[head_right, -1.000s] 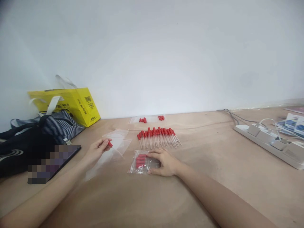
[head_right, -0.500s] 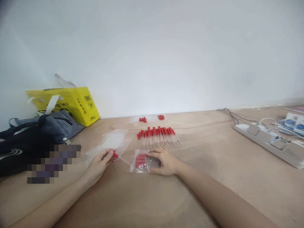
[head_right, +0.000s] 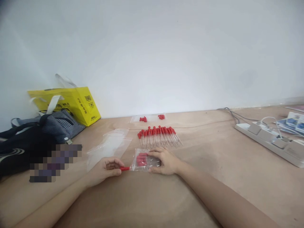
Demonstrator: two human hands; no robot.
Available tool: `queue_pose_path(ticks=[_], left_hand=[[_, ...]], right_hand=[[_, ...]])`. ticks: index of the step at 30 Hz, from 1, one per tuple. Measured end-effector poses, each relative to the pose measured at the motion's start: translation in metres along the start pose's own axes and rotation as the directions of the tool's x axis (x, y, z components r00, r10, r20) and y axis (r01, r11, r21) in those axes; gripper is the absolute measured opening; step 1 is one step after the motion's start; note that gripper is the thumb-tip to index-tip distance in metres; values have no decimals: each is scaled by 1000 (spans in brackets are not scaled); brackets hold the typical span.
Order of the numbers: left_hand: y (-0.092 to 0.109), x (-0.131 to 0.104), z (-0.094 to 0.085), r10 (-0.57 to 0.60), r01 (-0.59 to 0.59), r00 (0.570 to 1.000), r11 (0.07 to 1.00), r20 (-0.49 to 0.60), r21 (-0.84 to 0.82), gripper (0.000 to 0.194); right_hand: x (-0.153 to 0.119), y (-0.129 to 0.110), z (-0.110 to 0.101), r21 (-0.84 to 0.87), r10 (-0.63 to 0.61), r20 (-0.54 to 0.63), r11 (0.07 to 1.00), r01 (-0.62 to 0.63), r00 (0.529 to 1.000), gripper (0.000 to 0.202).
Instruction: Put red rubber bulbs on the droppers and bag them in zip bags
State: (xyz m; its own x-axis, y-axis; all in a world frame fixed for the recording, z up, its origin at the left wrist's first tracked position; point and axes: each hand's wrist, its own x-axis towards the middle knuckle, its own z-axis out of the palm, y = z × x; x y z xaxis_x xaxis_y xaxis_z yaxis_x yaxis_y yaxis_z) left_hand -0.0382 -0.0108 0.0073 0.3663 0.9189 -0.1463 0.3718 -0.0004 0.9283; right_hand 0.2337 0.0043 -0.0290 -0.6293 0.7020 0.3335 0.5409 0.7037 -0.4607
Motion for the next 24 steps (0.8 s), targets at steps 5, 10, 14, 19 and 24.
queue_pose_path(ticks=[5,10,14,19,24], left_hand=[[-2,9,20,82,-88,992,994,-96,-66,20],[1,18,28,119,-120,993,992,-28,-31,21],[2,17,27,120,-127,983,991,136,40,19],[4,16,31,167,-192,973,970,161,150,13],[5,17,40,162,-178,983,958,87,225,18]], right_hand=[[0,0,-1,-4,-24,3,1000,24,1000,62],[0,1,1,-2,-27,3,1000,27,1000,63],[0,-1,-1,8,-33,20,999,32,999,62],[1,-5,-1,73,-84,12,994,83,996,61],[0,-9,5,127,-83,28,989,79,996,70]])
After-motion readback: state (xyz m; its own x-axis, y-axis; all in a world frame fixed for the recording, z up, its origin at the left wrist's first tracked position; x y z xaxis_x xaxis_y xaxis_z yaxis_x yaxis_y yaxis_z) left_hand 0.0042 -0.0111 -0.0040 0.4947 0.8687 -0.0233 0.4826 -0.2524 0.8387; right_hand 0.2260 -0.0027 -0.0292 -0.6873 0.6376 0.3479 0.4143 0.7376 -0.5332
